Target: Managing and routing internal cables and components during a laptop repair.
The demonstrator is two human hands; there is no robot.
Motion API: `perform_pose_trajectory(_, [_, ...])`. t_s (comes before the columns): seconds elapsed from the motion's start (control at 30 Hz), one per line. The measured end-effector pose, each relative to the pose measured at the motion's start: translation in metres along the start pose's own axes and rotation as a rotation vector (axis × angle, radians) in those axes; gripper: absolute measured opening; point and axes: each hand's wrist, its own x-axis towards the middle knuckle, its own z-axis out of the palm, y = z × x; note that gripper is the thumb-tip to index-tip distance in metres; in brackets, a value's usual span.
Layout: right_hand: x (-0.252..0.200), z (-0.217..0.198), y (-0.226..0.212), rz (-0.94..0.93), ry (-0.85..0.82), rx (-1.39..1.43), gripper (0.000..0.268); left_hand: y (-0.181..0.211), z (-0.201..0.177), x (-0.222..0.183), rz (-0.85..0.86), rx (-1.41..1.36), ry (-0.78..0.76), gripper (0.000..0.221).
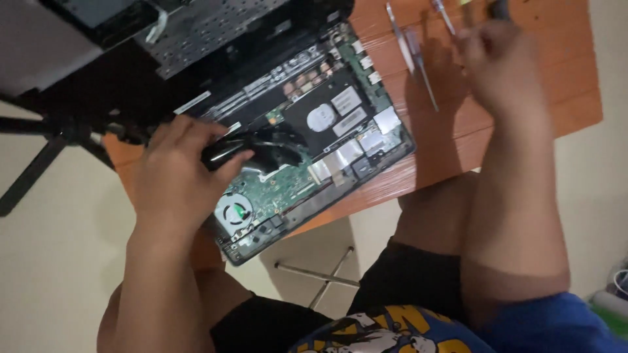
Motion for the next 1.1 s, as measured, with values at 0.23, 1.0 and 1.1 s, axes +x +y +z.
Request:
perform_pose_trajectory(0.23, [-0.008,-0.001,-0.056,0.158,-0.032,-0.085,0.043,0.002,-0.006,0.003,-0.015,-0.095,0.023,0.024])
perform_pose_trajectory(1.0, [-0.010,0.026,-0.030,-0.013,-0.094,-0.179,0.022,-0.014,0.004,0.004,-0.009,-0.043,0.126,0.022])
perform_pose_trajectory(1.1, [-0.006,0.051,0.029,-0.207,-0.003,-0.250,0.025,-0.015,0.009,0.006,-0.063,-0.107,0.111,0.025])
